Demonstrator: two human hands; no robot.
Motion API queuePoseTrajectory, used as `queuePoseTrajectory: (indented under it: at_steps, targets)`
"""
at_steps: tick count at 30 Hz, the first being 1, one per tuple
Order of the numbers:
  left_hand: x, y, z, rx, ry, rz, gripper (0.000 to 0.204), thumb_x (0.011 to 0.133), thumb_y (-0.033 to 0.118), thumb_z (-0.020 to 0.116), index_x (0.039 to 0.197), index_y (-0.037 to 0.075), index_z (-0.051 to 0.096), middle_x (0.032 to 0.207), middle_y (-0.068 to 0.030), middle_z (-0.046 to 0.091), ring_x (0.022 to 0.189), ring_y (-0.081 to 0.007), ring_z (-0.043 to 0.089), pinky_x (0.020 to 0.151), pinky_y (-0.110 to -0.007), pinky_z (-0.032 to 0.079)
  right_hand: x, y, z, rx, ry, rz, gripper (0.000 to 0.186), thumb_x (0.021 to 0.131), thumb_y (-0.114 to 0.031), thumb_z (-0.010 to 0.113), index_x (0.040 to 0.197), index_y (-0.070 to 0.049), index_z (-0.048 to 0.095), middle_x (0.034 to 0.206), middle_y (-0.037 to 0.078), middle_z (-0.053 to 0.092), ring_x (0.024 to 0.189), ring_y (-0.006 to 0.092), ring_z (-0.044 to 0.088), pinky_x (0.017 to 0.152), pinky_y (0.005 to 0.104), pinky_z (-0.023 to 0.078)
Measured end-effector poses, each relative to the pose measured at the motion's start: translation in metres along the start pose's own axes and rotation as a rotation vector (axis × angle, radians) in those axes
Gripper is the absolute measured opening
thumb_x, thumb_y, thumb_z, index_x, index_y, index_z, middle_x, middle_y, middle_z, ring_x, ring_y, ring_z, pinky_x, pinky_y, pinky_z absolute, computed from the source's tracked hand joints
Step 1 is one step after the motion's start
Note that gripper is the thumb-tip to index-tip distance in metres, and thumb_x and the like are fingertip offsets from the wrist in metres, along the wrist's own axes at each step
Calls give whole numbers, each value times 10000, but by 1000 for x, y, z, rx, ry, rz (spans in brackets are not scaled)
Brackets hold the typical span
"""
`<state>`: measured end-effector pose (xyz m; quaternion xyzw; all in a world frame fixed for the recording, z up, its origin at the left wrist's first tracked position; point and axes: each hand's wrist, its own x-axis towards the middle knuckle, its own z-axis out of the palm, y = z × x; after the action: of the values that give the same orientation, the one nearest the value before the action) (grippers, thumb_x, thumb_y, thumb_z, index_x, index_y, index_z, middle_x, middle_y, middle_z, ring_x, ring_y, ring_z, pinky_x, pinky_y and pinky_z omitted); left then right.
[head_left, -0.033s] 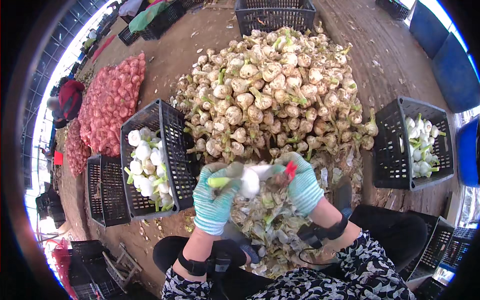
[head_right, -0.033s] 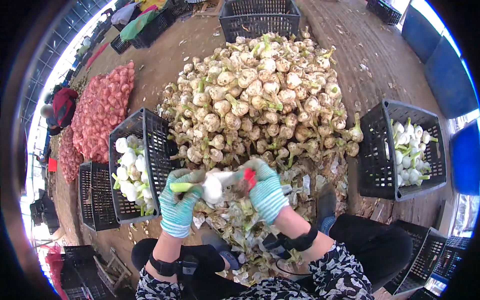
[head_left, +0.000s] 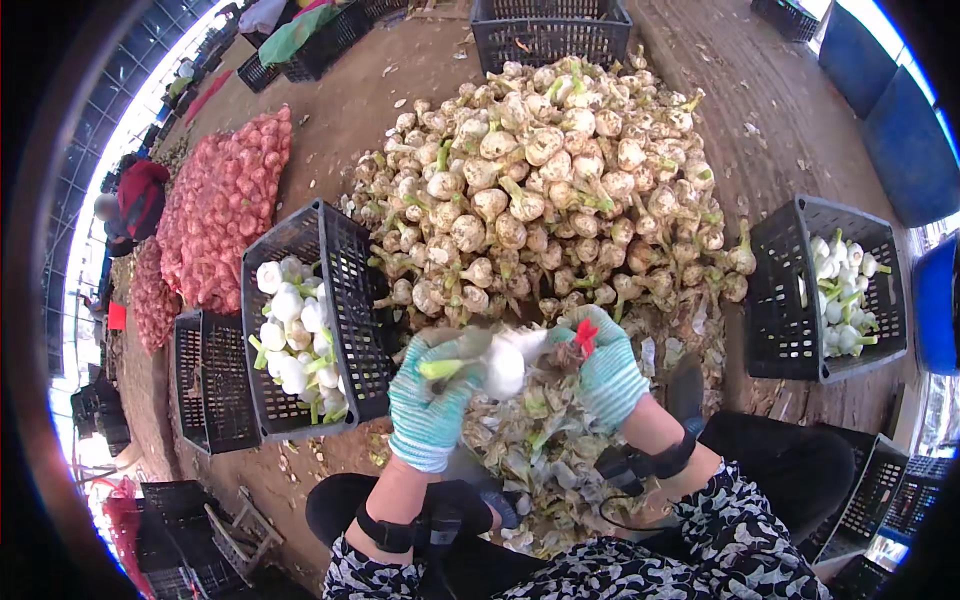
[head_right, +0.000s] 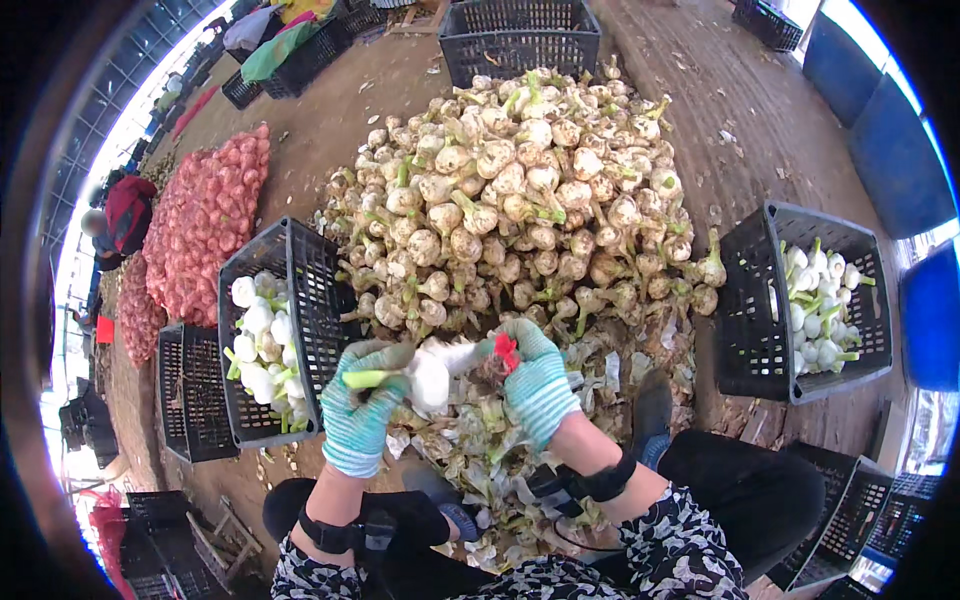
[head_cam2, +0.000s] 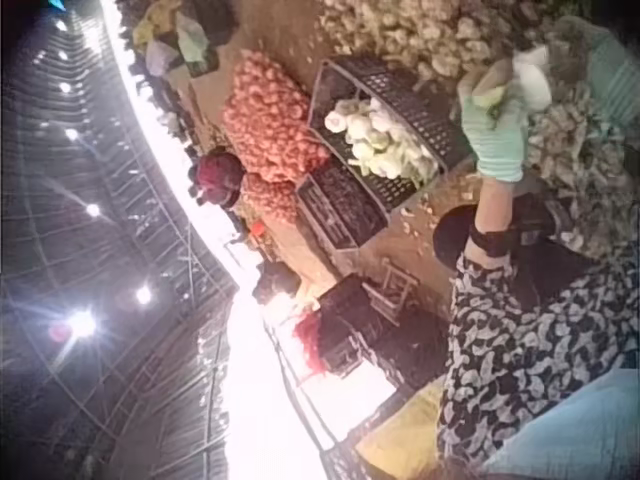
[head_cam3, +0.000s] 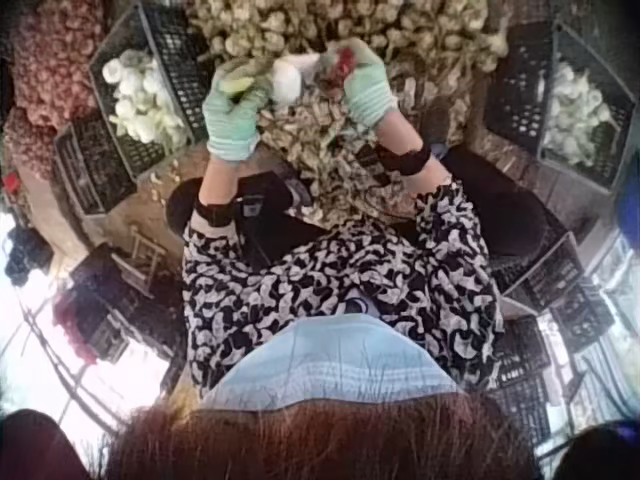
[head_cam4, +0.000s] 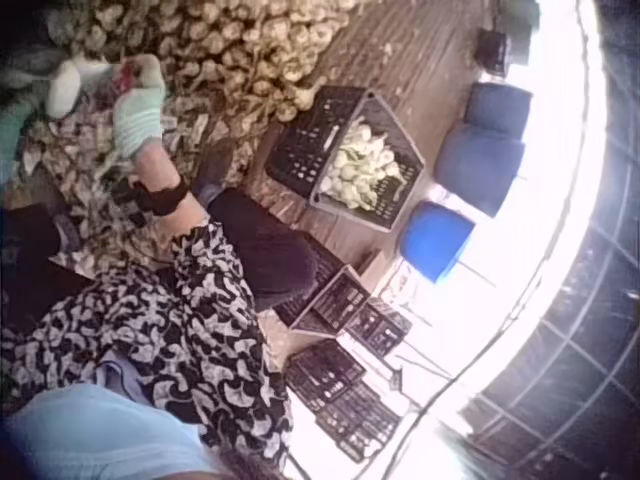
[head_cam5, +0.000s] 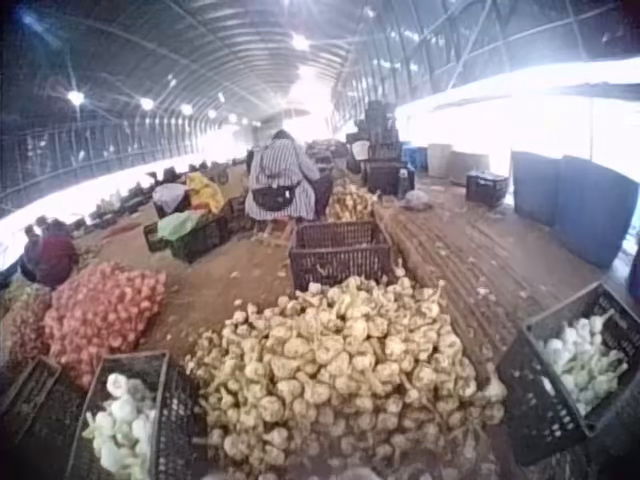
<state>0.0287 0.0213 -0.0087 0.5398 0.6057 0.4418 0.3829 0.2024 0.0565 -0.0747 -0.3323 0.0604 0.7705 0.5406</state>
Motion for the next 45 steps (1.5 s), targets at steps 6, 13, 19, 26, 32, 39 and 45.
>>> queuePoseTrajectory:
  at_steps: [6,13,19,26,32,39,45]
  targets:
    - [5,-5,-8,-964,-17,-374,270,678,-35,554,945,9,555,978,-111,560,899,-248,557,806,-357,462,20,-22,-12,-49,48,-75,305,817,-329,486,787,-34,557,710,81,592,649,213,573,620,344,471]
    - [5,-22,-5,-939,78,-476,336,707,-31,519,1041,5,518,936,-105,568,875,-219,567,809,-360,468,-27,-14,7,-1565,-571,-605,768,679,-110,688,1305,-61,245,1305,151,327,1170,250,365,948,316,321]
    - [-5,-32,15,-334,-48,-380,295,779,43,550,1065,-21,513,933,-78,575,810,-135,557,705,-253,473,-20,14,12,-892,-496,-241,256,771,-111,582,1004,-38,504,858,144,559,640,175,552,551,275,498]
    - [3,-18,12,-612,147,-505,280,807,117,536,1060,-3,521,863,-63,578,729,-137,558,653,-262,476,2,-16,-19,-157,-152,235,277,809,-205,554,1021,-42,483,847,104,571,659,169,568,574,281,508]
    - [-29,-3,4,-164,-637,-196,151,746,25,542,877,24,616,783,-47,605,696,-129,567,629,-236,451,55,42,13,-313,-398,366,264,841,-232,493,1060,-85,501,878,60,571,802,222,567,751,410,486]
    - [-39,-18,-2,377,-962,-2,197,751,201,506,880,76,586,807,-139,527,771,-330,527,673,-390,441,122,86,19,-1399,-411,-292,207,826,-25,455,1019,-18,532,852,86,596,708,175,541,614,241,428]
    - [-42,-37,-11,378,-904,-61,224,755,239,515,867,55,576,834,-144,534,795,-327,527,688,-394,442,149,172,-61,-2321,-159,7,381,702,-207,587,1030,-29,510,1032,222,533,933,363,525,786,389,435]
